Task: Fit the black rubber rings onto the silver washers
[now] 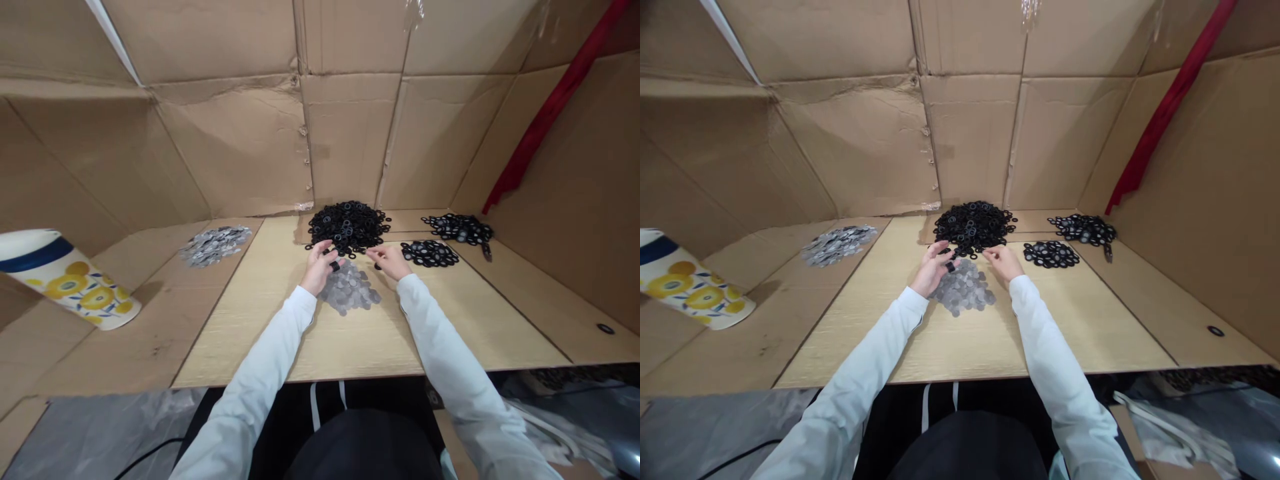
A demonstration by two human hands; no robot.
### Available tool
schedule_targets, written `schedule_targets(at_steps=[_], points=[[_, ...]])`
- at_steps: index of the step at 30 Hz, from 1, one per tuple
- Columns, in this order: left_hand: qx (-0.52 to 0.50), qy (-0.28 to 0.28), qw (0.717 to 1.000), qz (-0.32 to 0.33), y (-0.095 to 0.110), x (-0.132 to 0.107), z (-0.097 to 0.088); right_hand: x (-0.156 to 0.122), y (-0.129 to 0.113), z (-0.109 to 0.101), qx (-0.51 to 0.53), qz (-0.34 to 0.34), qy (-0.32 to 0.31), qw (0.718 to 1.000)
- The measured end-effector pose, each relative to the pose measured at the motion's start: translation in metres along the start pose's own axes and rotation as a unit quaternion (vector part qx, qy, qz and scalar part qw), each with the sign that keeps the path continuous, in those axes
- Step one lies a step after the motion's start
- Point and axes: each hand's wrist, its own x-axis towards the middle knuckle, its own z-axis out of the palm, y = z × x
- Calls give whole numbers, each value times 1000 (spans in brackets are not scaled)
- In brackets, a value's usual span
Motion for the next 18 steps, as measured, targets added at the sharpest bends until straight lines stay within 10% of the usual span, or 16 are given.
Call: schedule_targets(at_steps=[5,18], points=[[-54,-2,998,-12,5,0,2,-10,-23,26,-31,-105,-153,982],[-67,-5,997,-31,5,-2,1,-13,-32,33,-4,-20,-124,992]])
